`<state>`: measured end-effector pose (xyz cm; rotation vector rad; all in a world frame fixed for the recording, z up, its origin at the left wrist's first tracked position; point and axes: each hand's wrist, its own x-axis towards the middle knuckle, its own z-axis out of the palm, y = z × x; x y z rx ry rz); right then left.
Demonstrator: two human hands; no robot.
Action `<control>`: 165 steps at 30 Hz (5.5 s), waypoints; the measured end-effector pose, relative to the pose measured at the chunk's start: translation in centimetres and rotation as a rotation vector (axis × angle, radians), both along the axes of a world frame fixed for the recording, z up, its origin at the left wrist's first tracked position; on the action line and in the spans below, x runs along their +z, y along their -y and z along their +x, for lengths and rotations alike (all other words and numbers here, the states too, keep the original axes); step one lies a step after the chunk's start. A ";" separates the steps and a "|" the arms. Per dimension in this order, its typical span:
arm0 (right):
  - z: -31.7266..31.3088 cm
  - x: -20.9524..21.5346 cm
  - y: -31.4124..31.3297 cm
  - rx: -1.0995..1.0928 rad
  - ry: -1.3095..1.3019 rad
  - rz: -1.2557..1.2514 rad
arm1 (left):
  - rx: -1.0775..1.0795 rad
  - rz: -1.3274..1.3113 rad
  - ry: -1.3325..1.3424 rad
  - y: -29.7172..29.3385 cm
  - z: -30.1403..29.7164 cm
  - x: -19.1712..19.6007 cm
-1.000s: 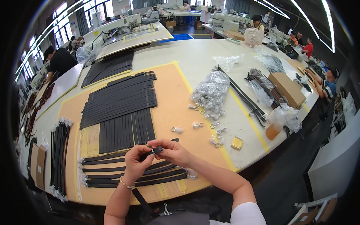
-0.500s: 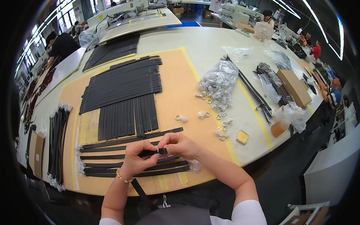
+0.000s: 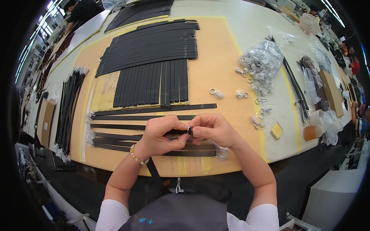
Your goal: Attaching metal clips and rings to black leather-like straps at a workshop table.
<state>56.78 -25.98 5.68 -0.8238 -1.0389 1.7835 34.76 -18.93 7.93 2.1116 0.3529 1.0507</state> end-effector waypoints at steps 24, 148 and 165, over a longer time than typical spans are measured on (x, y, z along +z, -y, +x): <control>-1.8 0.8 0.2 -0.187 0.367 -0.041 | 0.015 -0.142 -0.230 -0.2 -0.3 -0.9; 1.1 -0.7 -0.9 -0.323 0.096 0.520 | -0.071 -0.497 -0.049 -2.3 -0.1 -2.5; -0.4 0.2 -0.4 -0.558 0.388 0.975 | -0.114 -0.604 0.077 -1.6 -0.6 -1.6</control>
